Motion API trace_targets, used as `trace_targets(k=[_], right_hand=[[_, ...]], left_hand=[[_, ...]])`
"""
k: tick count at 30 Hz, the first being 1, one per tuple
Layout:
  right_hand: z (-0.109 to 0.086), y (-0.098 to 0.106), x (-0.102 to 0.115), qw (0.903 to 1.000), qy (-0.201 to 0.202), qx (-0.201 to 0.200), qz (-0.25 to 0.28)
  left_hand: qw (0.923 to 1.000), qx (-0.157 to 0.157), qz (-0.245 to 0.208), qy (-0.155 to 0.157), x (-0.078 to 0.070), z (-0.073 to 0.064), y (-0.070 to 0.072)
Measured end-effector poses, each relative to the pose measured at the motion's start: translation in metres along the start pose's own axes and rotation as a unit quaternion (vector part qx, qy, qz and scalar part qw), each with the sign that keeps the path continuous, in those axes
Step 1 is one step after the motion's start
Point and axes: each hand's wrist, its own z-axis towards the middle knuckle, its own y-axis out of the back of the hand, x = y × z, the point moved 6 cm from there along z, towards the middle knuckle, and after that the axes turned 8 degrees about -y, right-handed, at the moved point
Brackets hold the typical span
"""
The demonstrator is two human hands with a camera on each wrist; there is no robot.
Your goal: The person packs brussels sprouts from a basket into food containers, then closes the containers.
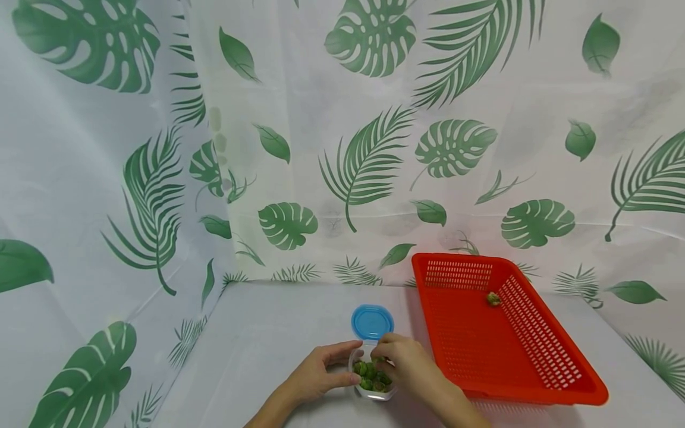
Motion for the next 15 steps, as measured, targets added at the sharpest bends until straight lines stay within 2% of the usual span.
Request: trace_targets(k=[6,15], right_hand=[[-0.0001,-0.0022,0.0003,0.9999,0.007,-0.009,-0.007],[-0.0009,-0.0056,-0.0006,0.9983,0.021,-0.044,-0.032]], left_hand=[[1.0000,-0.001,0.004,-0.002,-0.0008,0.0002,0.0004],[1.0000,-0.002,0.003,0.000,-0.0008,0.0004,0.0001]])
